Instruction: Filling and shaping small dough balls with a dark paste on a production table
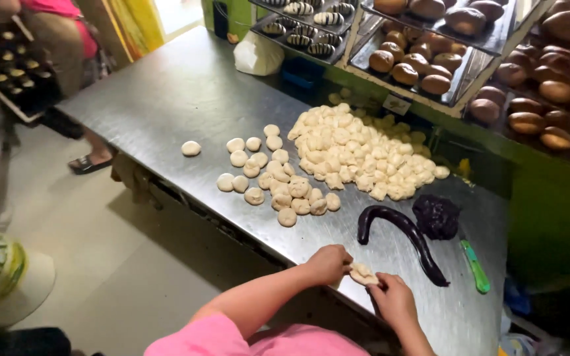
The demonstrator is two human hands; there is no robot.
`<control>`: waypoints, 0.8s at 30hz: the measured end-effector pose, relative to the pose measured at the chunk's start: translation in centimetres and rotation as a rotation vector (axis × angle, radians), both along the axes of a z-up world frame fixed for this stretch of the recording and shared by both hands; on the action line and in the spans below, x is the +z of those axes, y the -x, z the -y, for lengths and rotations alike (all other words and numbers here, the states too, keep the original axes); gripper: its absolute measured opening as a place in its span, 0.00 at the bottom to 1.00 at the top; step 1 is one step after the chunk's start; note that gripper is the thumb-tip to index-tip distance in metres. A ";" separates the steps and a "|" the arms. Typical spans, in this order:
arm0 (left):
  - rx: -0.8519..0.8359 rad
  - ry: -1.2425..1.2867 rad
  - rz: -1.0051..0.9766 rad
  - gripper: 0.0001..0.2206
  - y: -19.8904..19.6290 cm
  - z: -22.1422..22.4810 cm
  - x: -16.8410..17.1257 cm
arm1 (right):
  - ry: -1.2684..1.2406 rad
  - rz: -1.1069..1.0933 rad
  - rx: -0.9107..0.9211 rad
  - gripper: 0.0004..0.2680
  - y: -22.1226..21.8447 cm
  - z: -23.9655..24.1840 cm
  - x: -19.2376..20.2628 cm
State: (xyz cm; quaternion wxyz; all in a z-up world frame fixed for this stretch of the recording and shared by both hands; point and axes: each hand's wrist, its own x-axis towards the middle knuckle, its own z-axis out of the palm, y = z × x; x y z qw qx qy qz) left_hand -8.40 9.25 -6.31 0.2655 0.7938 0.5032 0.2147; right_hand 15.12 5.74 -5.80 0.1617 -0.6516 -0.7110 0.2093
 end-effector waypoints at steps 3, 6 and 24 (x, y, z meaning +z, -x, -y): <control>-0.023 0.016 0.038 0.08 -2.2 0.2 -0.3 | 0.076 -0.095 0.013 0.13 1.8 -0.7 1.0; -0.057 -0.219 -0.010 0.15 -2.8 1.3 -0.3 | -0.132 0.033 0.195 0.10 2.5 -1.6 2.0; 0.040 0.017 -0.196 0.23 0.4 0.2 1.9 | -0.579 -0.720 -0.124 0.24 2.5 -5.6 -1.6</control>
